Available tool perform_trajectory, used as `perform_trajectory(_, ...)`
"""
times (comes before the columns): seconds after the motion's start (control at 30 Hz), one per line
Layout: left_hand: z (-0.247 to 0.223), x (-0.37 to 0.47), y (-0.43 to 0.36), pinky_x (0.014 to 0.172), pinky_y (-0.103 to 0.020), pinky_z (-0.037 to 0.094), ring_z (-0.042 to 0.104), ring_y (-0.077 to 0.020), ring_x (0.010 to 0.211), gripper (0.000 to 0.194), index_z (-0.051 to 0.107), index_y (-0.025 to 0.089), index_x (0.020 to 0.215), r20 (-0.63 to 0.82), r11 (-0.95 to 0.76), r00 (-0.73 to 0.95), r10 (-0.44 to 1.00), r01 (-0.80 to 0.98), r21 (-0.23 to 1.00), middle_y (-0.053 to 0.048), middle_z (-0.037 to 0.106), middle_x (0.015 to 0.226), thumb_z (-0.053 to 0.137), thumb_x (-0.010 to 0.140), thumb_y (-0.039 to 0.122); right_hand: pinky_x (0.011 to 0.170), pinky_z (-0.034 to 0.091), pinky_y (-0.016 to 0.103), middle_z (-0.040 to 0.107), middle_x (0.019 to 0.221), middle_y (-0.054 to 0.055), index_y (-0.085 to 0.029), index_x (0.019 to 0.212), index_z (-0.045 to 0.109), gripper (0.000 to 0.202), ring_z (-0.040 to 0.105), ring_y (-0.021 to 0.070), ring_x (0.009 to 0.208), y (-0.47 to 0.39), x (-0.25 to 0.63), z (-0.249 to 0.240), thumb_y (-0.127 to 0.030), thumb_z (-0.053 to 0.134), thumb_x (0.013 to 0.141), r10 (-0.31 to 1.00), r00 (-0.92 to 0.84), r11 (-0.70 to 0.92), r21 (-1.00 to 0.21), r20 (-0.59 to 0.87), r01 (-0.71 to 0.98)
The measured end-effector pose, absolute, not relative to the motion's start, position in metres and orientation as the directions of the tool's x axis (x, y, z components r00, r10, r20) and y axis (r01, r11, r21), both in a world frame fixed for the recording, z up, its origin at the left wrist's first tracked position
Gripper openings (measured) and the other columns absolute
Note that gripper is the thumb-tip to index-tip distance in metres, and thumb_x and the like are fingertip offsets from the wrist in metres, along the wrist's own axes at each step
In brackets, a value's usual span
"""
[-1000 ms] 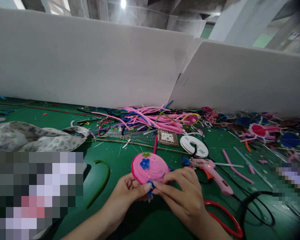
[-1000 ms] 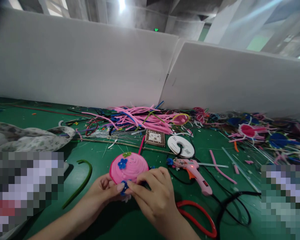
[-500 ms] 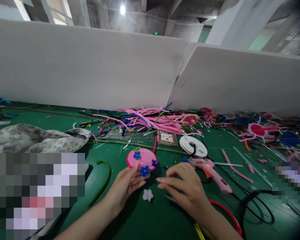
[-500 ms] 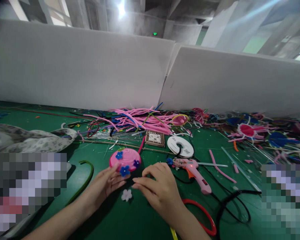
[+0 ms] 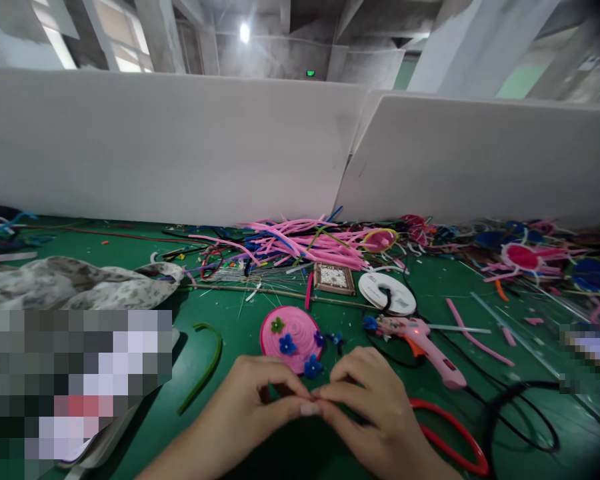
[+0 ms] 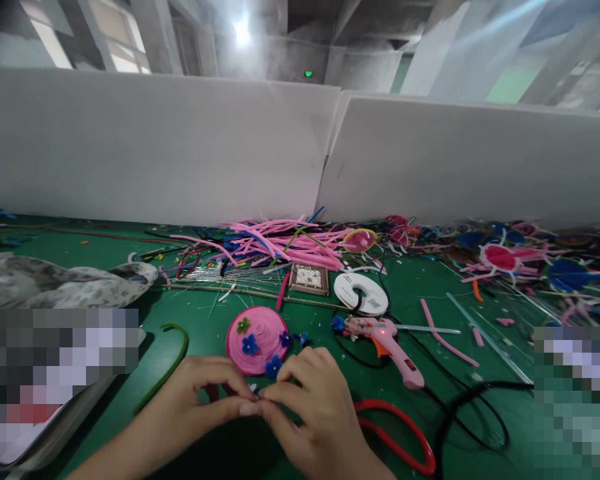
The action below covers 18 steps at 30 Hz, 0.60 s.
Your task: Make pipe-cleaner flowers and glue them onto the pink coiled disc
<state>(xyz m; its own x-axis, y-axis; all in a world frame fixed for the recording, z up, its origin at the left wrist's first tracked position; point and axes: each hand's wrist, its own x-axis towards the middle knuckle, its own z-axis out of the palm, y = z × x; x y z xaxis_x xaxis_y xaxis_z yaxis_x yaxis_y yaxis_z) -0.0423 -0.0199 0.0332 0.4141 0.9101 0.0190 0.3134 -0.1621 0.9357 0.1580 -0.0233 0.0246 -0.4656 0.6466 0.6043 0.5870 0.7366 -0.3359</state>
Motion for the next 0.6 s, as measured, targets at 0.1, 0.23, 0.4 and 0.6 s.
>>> perform_trajectory(0.1, 0.028, -0.035, -0.028, 0.055, -0.022, 0.039, 0.064, -0.0176, 0.065, 0.018, 0.076, 0.021, 0.073, 0.011, -0.170, 0.409, 0.913, 0.354, 0.920, -0.004, 0.074, 0.071, 0.068, 0.077, 0.037, 0.056, 0.034, 0.029, 0.057, 0.064, -0.001, -0.022, 0.076, 0.066, 0.006, 0.049, 0.0136, 0.061, -0.028, 0.159, 0.024, -0.017, 0.065, 0.078, 0.598, -0.482, 0.771, -0.294, 0.641, 0.565)
perform_trajectory(0.23, 0.024, -0.034, -0.034, 0.054, -0.022, 0.040, 0.063, -0.0176, 0.065, 0.022, 0.076, 0.020, 0.076, 0.021, -0.202, 0.422, 0.906, 0.389, 0.899, -0.005, 0.073, 0.073, 0.067, 0.077, 0.040, 0.054, 0.034, 0.028, 0.058, 0.062, 0.000, -0.021, 0.074, 0.066, 0.006, 0.049, 0.0137, 0.059, -0.033, 0.161, 0.024, -0.016, 0.065, 0.077, 0.574, -0.479, 0.775, -0.250, 0.664, 0.581)
perform_trajectory(0.4, 0.024, -0.037, -0.034, 0.055, -0.021, 0.038, 0.060, -0.0168, 0.065, 0.023, 0.072, 0.017, 0.072, 0.018, -0.209, 0.428, 0.903, 0.403, 0.891, -0.006, 0.069, 0.072, 0.067, 0.077, 0.039, 0.053, 0.034, 0.028, 0.058, 0.059, 0.000, -0.021, 0.073, 0.066, 0.006, 0.048, 0.0136, 0.057, -0.035, 0.160, 0.025, -0.016, 0.065, 0.077, 0.569, -0.477, 0.769, -0.228, 0.670, 0.597)
perform_trajectory(0.6, 0.006, -0.041, -0.027, 0.055, -0.021, 0.034, 0.052, -0.0141, 0.063, 0.030, 0.069, 0.018, 0.071, 0.086, -0.274, 0.647, 0.757, 0.196, 0.941, -0.003, 0.060, 0.068, 0.061, 0.079, 0.046, 0.053, 0.037, 0.028, 0.060, 0.062, -0.001, -0.023, 0.074, 0.066, 0.007, 0.053, 0.0133, 0.060, -0.036, 0.162, 0.024, -0.027, 0.068, 0.079, 0.601, -0.580, 0.789, -0.290, 0.550, 0.542)
